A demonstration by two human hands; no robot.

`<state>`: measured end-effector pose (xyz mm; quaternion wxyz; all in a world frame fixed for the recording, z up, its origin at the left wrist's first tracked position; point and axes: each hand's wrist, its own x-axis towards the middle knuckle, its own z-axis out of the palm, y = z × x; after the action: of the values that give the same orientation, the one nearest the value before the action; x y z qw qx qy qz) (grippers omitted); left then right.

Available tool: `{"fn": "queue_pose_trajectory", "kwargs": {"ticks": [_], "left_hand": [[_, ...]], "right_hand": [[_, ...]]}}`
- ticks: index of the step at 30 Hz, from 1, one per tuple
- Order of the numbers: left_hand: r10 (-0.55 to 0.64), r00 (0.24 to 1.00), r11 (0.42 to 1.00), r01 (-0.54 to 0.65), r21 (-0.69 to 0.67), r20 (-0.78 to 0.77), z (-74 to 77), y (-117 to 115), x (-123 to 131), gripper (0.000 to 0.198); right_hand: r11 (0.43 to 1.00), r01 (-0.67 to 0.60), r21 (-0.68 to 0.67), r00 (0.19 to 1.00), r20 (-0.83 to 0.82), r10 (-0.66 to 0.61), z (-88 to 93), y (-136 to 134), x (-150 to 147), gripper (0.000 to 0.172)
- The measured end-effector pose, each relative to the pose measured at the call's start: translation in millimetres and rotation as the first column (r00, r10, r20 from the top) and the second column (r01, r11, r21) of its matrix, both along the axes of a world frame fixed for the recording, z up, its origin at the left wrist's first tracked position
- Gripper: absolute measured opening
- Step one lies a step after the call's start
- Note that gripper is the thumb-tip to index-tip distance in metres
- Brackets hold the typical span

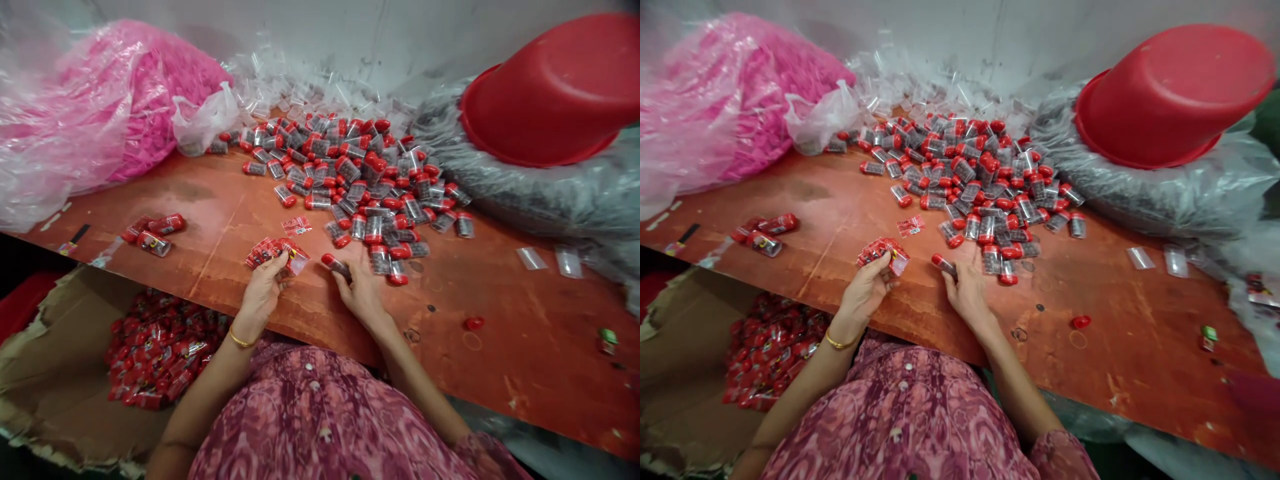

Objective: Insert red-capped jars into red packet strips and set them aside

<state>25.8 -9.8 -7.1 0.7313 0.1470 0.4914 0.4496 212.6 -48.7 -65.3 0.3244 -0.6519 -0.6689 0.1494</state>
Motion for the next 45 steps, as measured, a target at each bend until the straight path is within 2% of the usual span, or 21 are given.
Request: {"fn": "queue_pose_trajectory", "kwargs": {"ticks": [3, 4, 6, 8, 11, 14, 17, 21, 24, 29, 34, 40, 45], "left_hand": [[-0.009, 1.0, 1.0, 0.009, -0.018, -0.012, -0.9, 0, 0, 0.033], [-0.012, 1.0, 1.0, 0.012, -0.027, -0.018, -0.4, 0, 1, 0.033], [-0.013, 0.999, 0.999, 0.012, -0.044, -0.03, 1.1, 0, 2, 0.032], [-0.02, 0.999, 0.998, 0.018, -0.057, -0.041, 2.3, 0, 3, 0.032], [-0.051, 0.997, 0.997, 0.047, -0.053, -0.063, 2.6, 0, 4, 0.033], [-0.062, 0.993, 0.998, 0.061, -0.012, -0.097, 1.9, -2, 5, 0.034], [-0.056, 0.991, 0.998, 0.059, 0.019, -0.125, 2.6, -3, 7, 0.035], [-0.055, 0.984, 0.998, 0.06, 0.026, -0.169, 5.5, -4, 8, 0.038], [-0.076, 0.977, 0.996, 0.085, 0.039, -0.199, 6.9, -5, 7, 0.038], [-0.055, 0.976, 0.996, 0.068, 0.052, -0.213, 5.9, -4, 5, 0.037], [-0.032, 0.978, 0.998, 0.044, 0.051, -0.206, 4.6, -3, 8, 0.038], [-0.055, 0.978, 0.995, 0.07, 0.067, -0.203, 7.5, -6, 10, 0.043], [-0.034, 0.972, 0.981, 0.077, 0.18, -0.231, 3.2, -9, 9, 0.043]], "right_hand": [[0.995, -0.071, -0.076, 0.938, -0.344, 0.041, 7.1, -8, -1, 0.031], [0.993, -0.085, -0.077, 0.908, -0.418, 0.045, 10.1, -12, -2, 0.034], [0.994, -0.103, -0.032, 0.882, -0.465, 0.076, 16.8, -20, -3, 0.036], [0.987, -0.142, 0.075, 0.9, -0.406, 0.16, 24.2, -26, -3, 0.035], [0.934, -0.266, 0.239, 0.916, -0.24, 0.322, 34.7, -29, -3, 0.036], [0.878, -0.364, 0.311, 0.905, -0.107, 0.413, 41.6, -26, -2, 0.039], [0.844, -0.419, 0.335, 0.893, -0.016, 0.45, 43.7, -23, -1, 0.043], [0.827, -0.444, 0.345, 0.888, 0.043, 0.458, 40.8, -20, 0, 0.046], [0.839, -0.423, 0.343, 0.902, 0.065, 0.428, 37.2, -18, 1, 0.042], [0.857, -0.392, 0.335, 0.91, 0.003, 0.415, 33.7, -20, 0, 0.039], [0.851, -0.399, 0.34, 0.902, -0.02, 0.431, 38.6, -26, -3, 0.038], [0.828, -0.437, 0.35, 0.873, -0.054, 0.484, 44.1, -26, -6, 0.045], [0.873, -0.358, 0.33, 0.912, -0.076, 0.403, 38.3, -25, -12, 0.043]]}}
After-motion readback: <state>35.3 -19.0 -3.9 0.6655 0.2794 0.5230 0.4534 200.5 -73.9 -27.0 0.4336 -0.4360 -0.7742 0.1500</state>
